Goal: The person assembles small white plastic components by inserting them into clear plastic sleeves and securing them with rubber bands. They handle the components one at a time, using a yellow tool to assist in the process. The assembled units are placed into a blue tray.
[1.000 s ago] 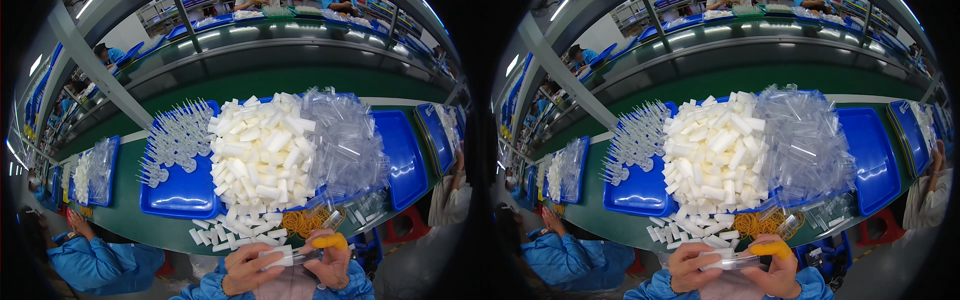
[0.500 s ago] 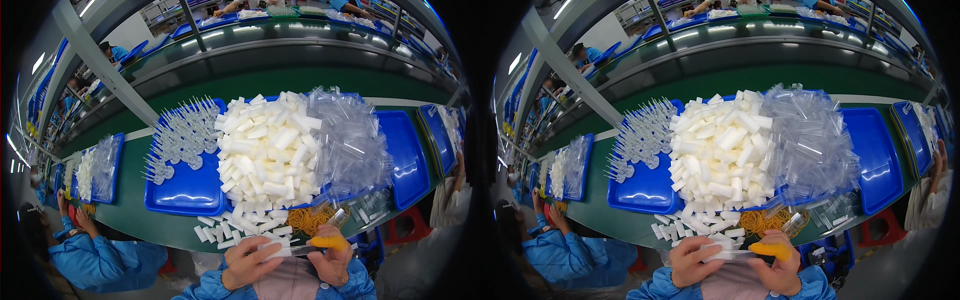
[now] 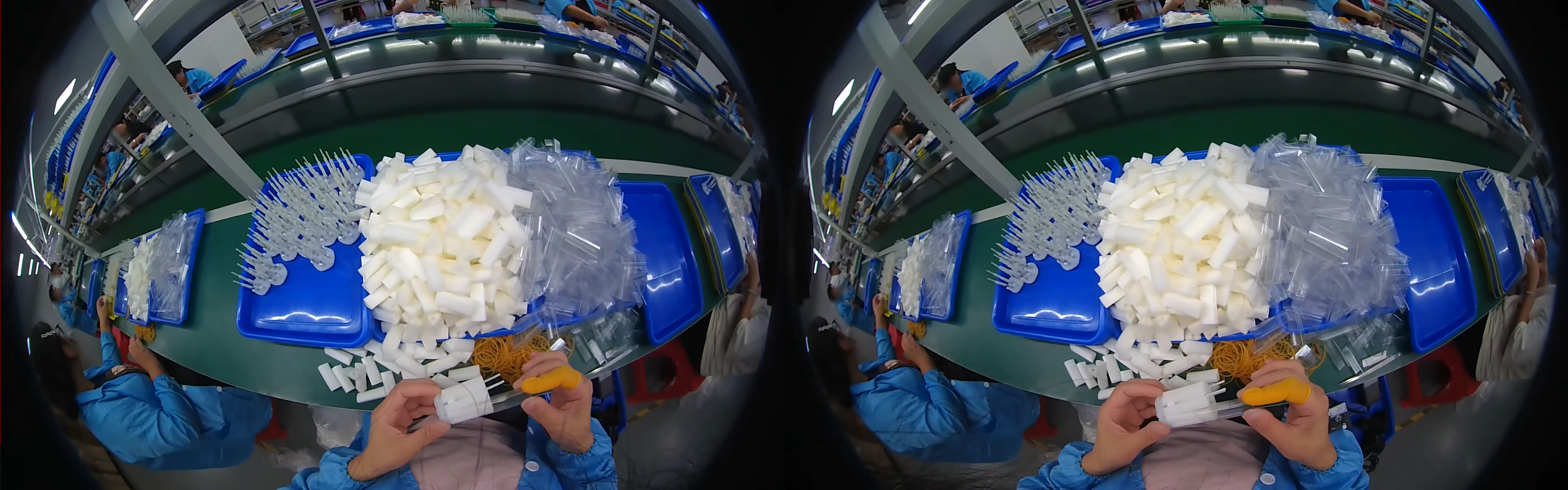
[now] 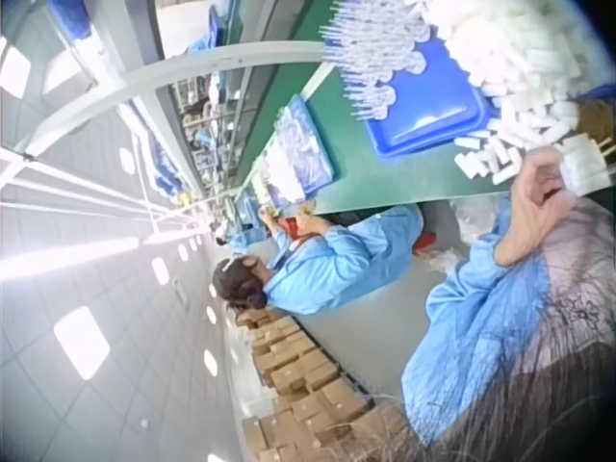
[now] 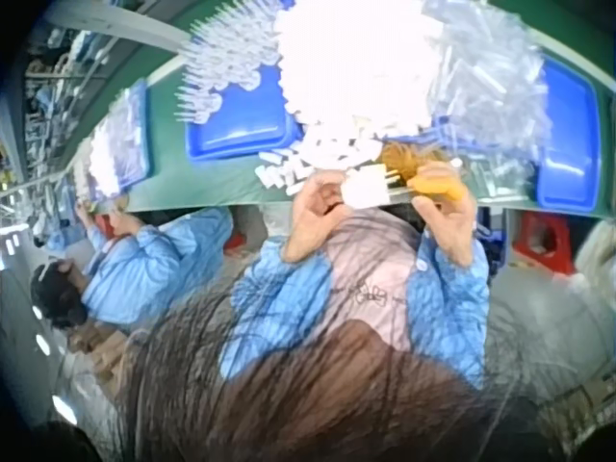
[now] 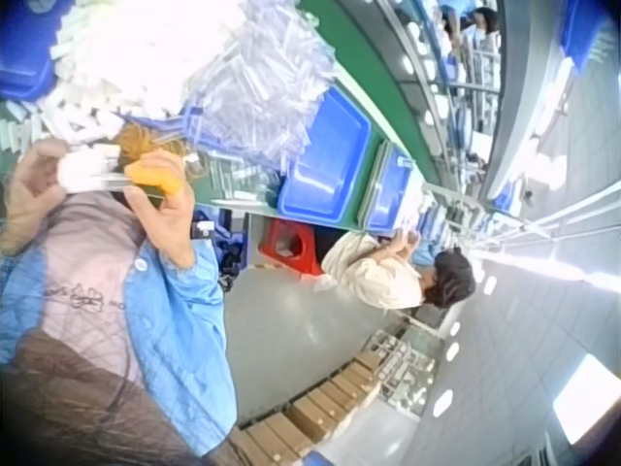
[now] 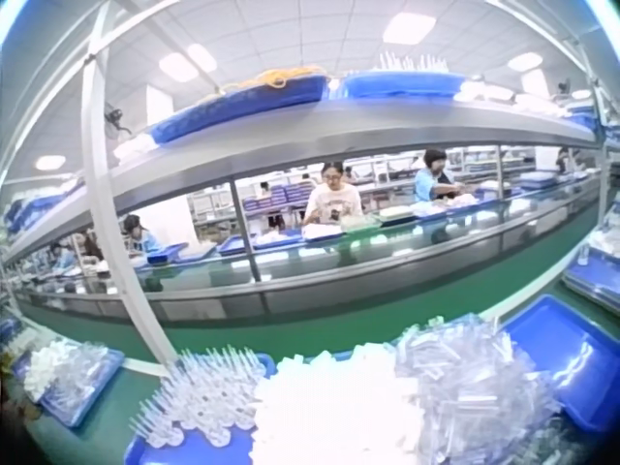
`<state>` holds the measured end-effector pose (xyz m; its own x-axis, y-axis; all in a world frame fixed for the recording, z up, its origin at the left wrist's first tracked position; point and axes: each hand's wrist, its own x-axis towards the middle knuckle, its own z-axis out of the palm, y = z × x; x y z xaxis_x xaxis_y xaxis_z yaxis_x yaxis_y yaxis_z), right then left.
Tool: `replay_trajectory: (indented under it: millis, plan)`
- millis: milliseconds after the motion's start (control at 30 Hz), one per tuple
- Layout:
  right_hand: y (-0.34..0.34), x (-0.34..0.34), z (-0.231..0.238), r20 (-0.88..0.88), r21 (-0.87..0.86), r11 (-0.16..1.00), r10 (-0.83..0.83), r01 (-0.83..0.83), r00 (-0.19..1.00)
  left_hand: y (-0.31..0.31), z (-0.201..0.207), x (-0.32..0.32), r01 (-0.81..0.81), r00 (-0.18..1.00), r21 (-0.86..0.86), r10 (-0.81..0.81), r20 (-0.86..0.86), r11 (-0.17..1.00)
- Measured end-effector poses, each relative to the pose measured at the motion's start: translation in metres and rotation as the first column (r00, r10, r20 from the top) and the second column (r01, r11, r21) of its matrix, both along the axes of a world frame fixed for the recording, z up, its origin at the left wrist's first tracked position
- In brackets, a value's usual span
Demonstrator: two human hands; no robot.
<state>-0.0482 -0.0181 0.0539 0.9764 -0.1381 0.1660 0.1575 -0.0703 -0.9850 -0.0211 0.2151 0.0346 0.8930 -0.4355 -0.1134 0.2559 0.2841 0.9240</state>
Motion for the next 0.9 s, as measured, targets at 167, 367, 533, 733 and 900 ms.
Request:
replay_trajectory:
  millis: [167, 367, 533, 733, 900]
  plan:
    - [0.006, -0.010, -0.005, 0.031, -0.062, 0.998, 0.019, -0.017, 0.999, -0.005, -0.002, -0.002, 0.056, 0.997, -0.064, -0.053, 0.057, 0.996]
    - [0.020, -0.021, -0.008, -0.002, -0.017, 0.999, -0.031, 0.031, 1.000, -0.009, -0.003, -0.005, 0.085, 0.996, -0.070, -0.086, -0.010, 0.994]
    - [0.017, -0.021, -0.013, 0.037, -0.074, 0.996, -0.039, 0.042, 0.999, -0.010, 0.000, -0.002, 0.101, 0.995, -0.029, -0.101, -0.001, 0.994]
    - [0.009, -0.014, 0.004, 0.050, -0.162, 0.986, 0.038, -0.029, 0.998, -0.008, 0.004, 0.004, 0.137, 0.986, 0.020, -0.139, 0.095, 0.990]
    - [-0.023, -0.012, 0.012, 0.045, -0.396, 0.888, -0.237, 0.235, 0.971, -0.004, 0.001, 0.007, -0.034, 0.999, -0.105, 0.037, 0.022, 0.994]
